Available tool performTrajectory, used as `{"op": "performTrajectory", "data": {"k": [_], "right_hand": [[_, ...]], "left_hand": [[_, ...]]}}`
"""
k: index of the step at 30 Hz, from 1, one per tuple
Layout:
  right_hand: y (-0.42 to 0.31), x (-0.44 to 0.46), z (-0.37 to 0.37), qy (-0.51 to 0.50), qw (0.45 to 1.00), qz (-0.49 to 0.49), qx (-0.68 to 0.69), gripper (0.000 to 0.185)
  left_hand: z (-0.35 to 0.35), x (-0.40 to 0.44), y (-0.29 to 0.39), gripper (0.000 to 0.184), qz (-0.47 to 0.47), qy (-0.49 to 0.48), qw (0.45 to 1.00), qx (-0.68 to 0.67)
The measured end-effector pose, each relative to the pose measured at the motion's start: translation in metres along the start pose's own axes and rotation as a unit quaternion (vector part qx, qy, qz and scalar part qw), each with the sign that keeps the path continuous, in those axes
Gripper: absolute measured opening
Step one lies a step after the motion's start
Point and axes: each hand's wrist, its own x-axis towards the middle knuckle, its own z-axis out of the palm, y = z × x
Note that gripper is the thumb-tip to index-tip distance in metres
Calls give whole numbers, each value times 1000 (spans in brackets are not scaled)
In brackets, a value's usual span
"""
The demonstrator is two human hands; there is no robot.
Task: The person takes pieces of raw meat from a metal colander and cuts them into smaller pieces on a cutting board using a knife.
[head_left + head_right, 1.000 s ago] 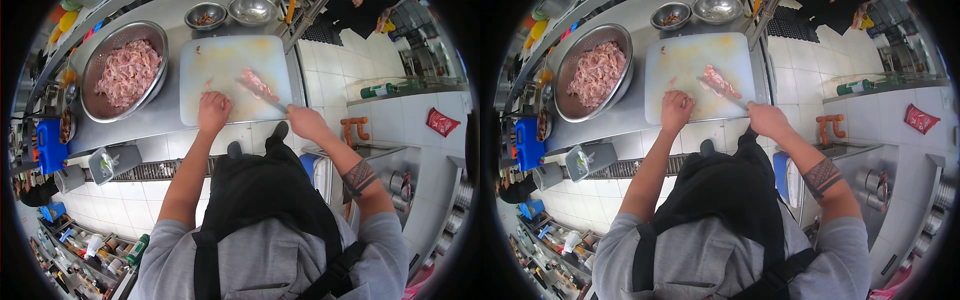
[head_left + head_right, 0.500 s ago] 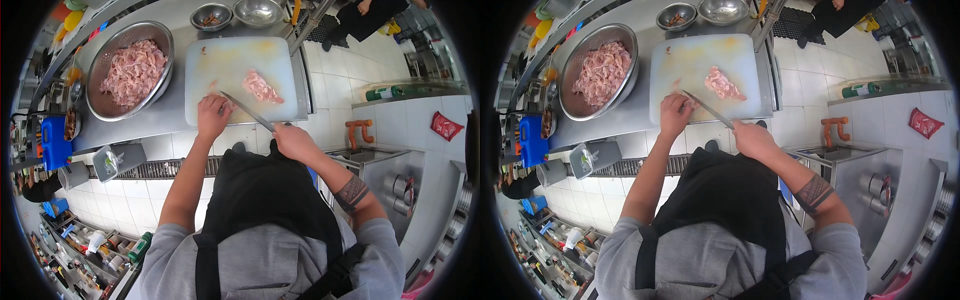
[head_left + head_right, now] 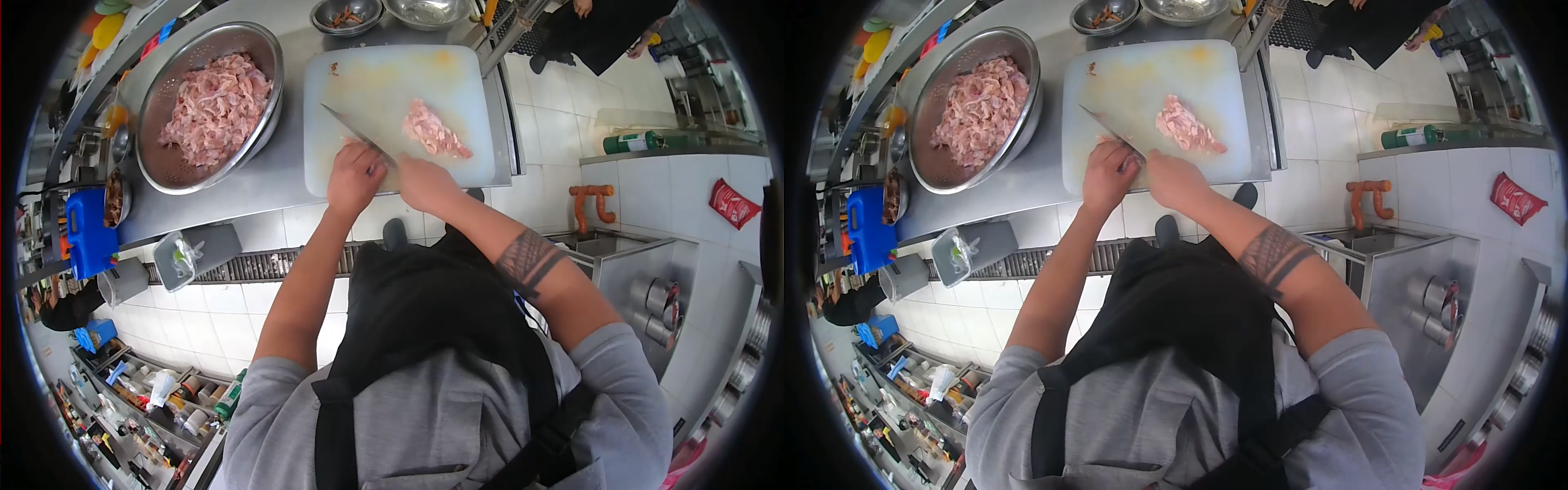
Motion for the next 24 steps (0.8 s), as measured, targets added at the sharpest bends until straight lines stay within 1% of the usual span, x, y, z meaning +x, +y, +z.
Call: {"op": "performTrajectory", "data": {"k": [3, 5, 7, 9, 11, 12, 13, 14, 16, 17, 18, 19, 20, 21, 23, 24], "right_hand": [[-4, 0, -3, 12, 1000, -4, 2, 24], [5, -25, -8, -15, 999, 30, 3, 25], [24, -56, -16, -48, 998, 42, -7, 23], [48, -77, -28, -46, 998, 45, -28, 23], [57, -83, -29, -47, 997, 47, -44, 24], [54, -84, -35, -32, 995, 80, -43, 24], [50, -84, -41, -18, 993, 112, -40, 25], [44, -84, -44, -15, 993, 111, -40, 25], [29, -88, -42, -9, 997, 66, -35, 23], [21, -90, -42, -9, 997, 65, -34, 23], [12, -91, -43, -37, 997, 61, -35, 22], [7, -91, -43, -67, 995, 57, -37, 22], [4, -90, -44, -68, 995, 57, -37, 22], [2, -89, -44, -80, 994, 60, -36, 21], [2, -83, -36, -95, 993, 63, -34, 20], [7, -75, -25, -77, 995, 57, -25, 20]], "left_hand": [[-2, 1, -1, 18, 7, -2, 1000, -2], [-1, -2, -2, 19, -9, 27, 1000, 12], [-4, -6, -3, 19, -17, 15, 1000, 4], [-9, -6, -3, 20, -26, 6, 1000, -3], [-18, -9, 1, 20, -92, -27, 992, -87], [-19, -13, 2, 20, -91, -25, 992, -86], [-21, -16, 4, 21, -102, 20, 989, -104], [-23, -17, 4, 22, -112, 65, 984, -122], [-26, -14, 3, 22, -104, 57, 988, -94], [-28, -14, 2, 23, -98, 49, 992, -67], [-27, -12, 1, 23, -98, 49, 992, -67], [-26, -10, 0, 24, -111, 29, 992, -49], [-24, -7, -1, 25, -124, 9, 992, -32], [-23, -7, -4, 25, -127, 9, 991, -32], [-20, -7, -10, 27, -87, 4, 996, -14], [-21, -6, -11, 27, -90, 4, 996, -14]]}}
